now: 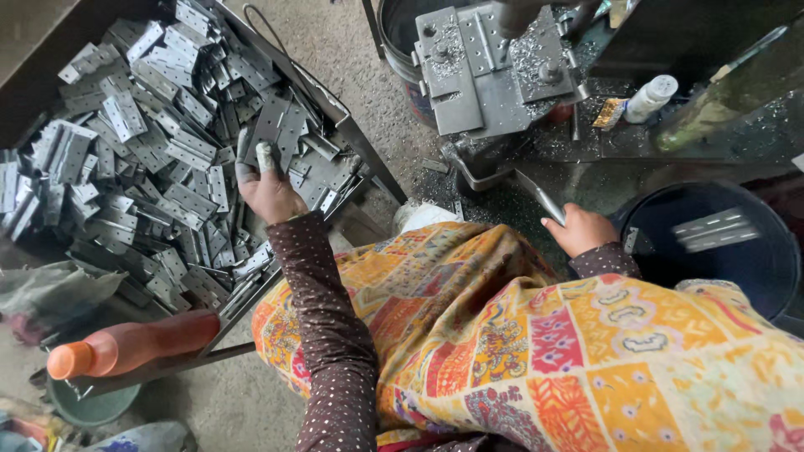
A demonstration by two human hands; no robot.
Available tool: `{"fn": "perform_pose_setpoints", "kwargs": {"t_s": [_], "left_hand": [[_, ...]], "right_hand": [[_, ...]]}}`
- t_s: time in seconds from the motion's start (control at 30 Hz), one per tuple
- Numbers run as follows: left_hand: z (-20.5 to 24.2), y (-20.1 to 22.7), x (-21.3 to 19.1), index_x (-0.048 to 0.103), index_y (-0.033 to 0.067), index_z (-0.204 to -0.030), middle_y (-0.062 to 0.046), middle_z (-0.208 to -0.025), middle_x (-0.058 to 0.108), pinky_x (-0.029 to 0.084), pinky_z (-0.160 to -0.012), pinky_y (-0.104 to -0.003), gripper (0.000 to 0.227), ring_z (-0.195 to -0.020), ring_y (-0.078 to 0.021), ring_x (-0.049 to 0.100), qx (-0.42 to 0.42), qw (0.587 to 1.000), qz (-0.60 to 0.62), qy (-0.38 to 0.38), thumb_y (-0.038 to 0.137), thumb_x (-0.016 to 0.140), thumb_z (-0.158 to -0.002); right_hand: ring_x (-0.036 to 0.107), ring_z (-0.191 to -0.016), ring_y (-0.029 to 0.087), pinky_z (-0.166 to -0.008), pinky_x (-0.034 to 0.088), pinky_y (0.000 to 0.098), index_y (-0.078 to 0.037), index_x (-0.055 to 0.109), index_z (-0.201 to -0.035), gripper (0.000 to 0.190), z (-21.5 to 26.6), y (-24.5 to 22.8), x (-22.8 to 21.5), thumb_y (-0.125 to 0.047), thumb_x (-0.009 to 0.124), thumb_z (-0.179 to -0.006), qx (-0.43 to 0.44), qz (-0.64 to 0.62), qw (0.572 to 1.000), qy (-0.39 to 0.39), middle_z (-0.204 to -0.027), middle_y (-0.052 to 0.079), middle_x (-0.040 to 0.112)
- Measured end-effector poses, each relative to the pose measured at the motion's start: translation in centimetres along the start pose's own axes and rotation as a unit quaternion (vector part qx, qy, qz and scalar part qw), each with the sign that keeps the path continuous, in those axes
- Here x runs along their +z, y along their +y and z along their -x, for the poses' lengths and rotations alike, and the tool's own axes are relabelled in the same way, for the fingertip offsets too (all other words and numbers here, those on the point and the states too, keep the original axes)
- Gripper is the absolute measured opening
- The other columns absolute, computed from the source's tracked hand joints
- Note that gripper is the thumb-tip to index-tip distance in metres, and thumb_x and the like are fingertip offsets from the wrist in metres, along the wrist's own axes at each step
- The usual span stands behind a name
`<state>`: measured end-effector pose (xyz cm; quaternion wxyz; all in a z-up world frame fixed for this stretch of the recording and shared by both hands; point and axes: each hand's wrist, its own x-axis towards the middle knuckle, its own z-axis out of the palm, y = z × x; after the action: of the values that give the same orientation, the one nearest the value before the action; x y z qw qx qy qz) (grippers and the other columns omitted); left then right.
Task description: The person repeatedly picks up small metal brackets from a bin, places them under a drill press, and operates the machine to drill holes. After drilling, the person removes the bracket and places it into a nearby bin.
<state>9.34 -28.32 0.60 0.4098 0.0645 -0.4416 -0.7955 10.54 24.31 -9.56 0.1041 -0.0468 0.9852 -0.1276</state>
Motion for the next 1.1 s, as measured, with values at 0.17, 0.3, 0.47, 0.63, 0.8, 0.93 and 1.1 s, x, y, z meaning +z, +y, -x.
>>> {"fn": "perform_pose_setpoints", "kwargs": {"t_s": [0.17, 0.3, 0.47, 0.63, 0.8, 0.93, 1.1], "left_hand": [[4.9, 2.0, 10.8, 0.063, 0.0073, -0.136, -0.012, -0.131, 0.071, 0.060, -0.102, -0.035, 0.036, -0.117, -0.0247, 0.072, 0.261, 0.844, -0.442, -0.156, -0.001, 0.070, -0.101], [11.1, -3.0, 16.9, 0.059, 0.0071, -0.137, -0.012, -0.122, 0.069, 0.056, -0.098, -0.041, 0.043, -0.107, -0.0273, 0.068, 0.382, 0.631, -0.603, -0.303, 0.003, 0.064, -0.095], [17.2, -11.2, 21.8, 0.055, 0.0106, -0.145, -0.016, -0.141, 0.061, 0.044, -0.108, -0.049, 0.046, -0.126, -0.0320, 0.058, 0.330, 0.494, -0.694, -0.406, 0.021, 0.059, -0.100], [18.4, -13.5, 21.1, 0.053, 0.0048, -0.150, -0.020, -0.149, 0.054, 0.026, -0.120, -0.058, 0.055, -0.140, -0.0325, 0.049, 0.271, 0.562, -0.693, -0.361, 0.019, 0.051, -0.096], [16.6, -14.7, 21.2, 0.064, 0.0047, -0.130, -0.018, -0.150, 0.054, 0.012, -0.123, -0.065, 0.039, -0.143, -0.0372, 0.045, 0.227, 0.522, -0.740, -0.359, 0.019, 0.046, -0.098], [15.4, -15.5, 22.1, 0.068, 0.0033, -0.123, -0.018, -0.146, 0.058, 0.011, -0.126, -0.064, 0.036, -0.142, -0.0363, 0.049, 0.224, 0.537, -0.737, -0.344, 0.014, 0.044, -0.099], [15.5, -14.8, 22.2, 0.069, -0.0002, -0.123, -0.018, -0.142, 0.061, 0.012, -0.126, -0.063, 0.037, -0.137, -0.0346, 0.053, 0.229, 0.543, -0.730, -0.346, 0.015, 0.046, -0.098]], "right_hand": [[0.070, -0.082, 0.047, -0.072, 0.055, 0.0580, -0.005, 0.066, -0.092, 0.051, -0.7, 0.5, 1.1, -0.056, 0.065, -0.091, 0.003, -0.007, 1.000, -0.010, -0.084, 0.024, 0.072], [0.070, -0.081, 0.048, -0.071, 0.054, 0.0586, -0.005, 0.067, -0.095, 0.051, -1.1, 1.1, 1.5, -0.056, 0.064, -0.092, -0.009, -0.024, 1.000, -0.007, -0.085, 0.025, 0.072], [0.072, -0.087, 0.045, -0.076, 0.056, 0.0549, -0.005, 0.071, -0.097, 0.061, -1.1, 0.8, 1.7, -0.065, 0.065, -0.088, 0.030, -0.002, 0.998, -0.052, -0.091, 0.024, 0.073], [0.073, -0.087, 0.043, -0.077, 0.057, 0.0541, -0.008, 0.071, -0.102, 0.057, -0.5, -0.1, 0.3, -0.063, 0.064, -0.090, 0.020, 0.022, 0.999, -0.035, -0.091, 0.021, 0.075], [0.074, -0.084, 0.041, -0.075, 0.058, 0.0525, -0.006, 0.071, -0.099, 0.054, -1.3, -1.2, -2.0, -0.059, 0.069, -0.086, 0.009, 0.040, 0.996, -0.078, -0.088, 0.021, 0.075], [0.074, -0.081, 0.041, -0.073, 0.059, 0.0513, -0.005, 0.070, -0.097, 0.052, -1.6, -1.1, -1.7, -0.056, 0.067, -0.090, 0.011, 0.049, 0.996, -0.071, -0.084, 0.021, 0.075], [0.072, -0.078, 0.043, -0.070, 0.057, 0.0537, -0.004, 0.068, -0.097, 0.052, -1.3, 0.8, 3.3, -0.056, 0.064, -0.093, 0.021, 0.017, 0.999, -0.039, -0.081, 0.023, 0.073]]}}
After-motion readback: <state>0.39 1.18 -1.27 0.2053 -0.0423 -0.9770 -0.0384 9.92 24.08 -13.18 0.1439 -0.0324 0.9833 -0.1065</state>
